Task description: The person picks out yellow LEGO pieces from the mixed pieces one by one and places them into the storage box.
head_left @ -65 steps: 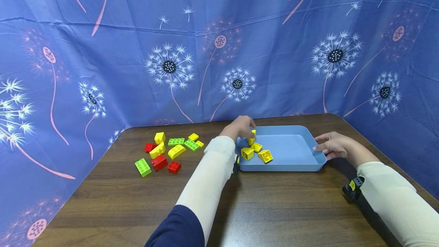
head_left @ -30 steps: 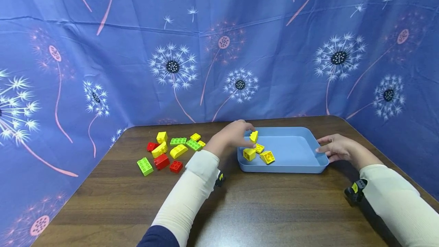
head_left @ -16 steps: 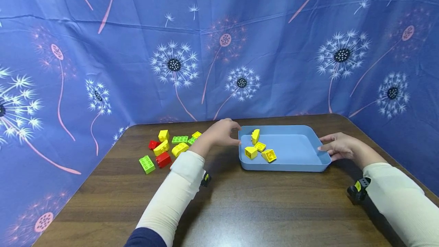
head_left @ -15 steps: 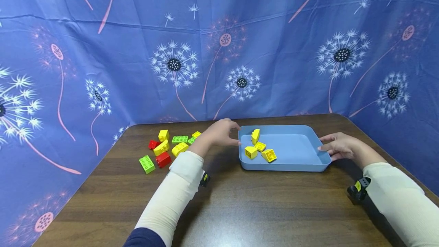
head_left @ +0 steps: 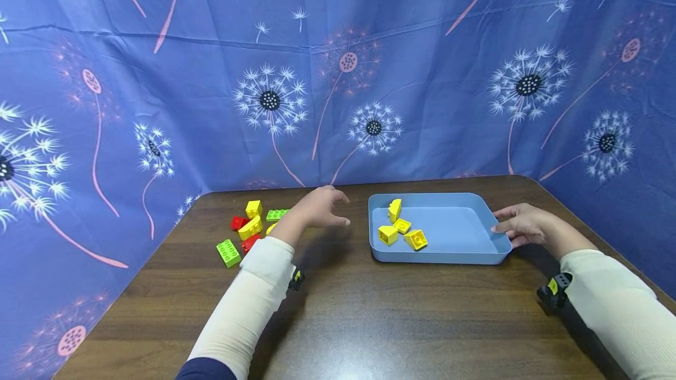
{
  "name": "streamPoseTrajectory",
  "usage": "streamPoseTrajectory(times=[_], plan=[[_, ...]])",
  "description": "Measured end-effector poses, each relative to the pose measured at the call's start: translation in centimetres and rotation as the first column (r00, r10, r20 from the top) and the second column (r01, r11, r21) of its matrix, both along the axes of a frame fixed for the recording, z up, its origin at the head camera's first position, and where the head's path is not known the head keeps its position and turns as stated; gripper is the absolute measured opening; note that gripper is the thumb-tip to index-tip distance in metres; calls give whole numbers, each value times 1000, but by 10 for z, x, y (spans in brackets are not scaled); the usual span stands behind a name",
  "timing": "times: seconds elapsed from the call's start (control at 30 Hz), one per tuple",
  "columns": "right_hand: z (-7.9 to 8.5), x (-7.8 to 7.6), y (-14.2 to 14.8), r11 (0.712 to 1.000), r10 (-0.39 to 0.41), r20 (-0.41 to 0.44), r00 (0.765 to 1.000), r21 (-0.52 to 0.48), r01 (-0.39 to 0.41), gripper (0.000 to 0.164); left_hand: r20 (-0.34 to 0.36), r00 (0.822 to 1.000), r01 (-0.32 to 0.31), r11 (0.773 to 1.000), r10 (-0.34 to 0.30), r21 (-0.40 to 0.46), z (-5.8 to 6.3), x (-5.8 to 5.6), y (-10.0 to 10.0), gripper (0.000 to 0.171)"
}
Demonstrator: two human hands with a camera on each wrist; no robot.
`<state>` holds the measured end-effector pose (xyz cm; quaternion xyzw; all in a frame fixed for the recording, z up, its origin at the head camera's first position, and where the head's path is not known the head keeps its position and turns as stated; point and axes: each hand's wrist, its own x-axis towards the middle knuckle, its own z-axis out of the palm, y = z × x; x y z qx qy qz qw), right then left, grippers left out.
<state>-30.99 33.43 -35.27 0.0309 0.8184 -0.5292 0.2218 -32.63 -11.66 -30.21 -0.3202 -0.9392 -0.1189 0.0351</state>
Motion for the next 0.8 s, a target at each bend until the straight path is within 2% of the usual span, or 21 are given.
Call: streamPoseTrajectory(times=[0.2,0.47,0.67,0.8], plan=[[1,-1,1,1000,10,11,1000,10,-10,74,24,999,-31,999,30,36,-4,3,-18,47],[1,1,2,1000,12,7,1000,13,-12,77,51,995,-83,995,81,57,-2,6,-38,44],[-1,1,2,1000,10,-3,1000,12,-10,77,38,995,-97,994,95,58,-1,7,-55,43],[-1,-1,1,1000,9,-3,1000,13,-9,77,75,987,-145,987,139,76,0,7,-69,42]])
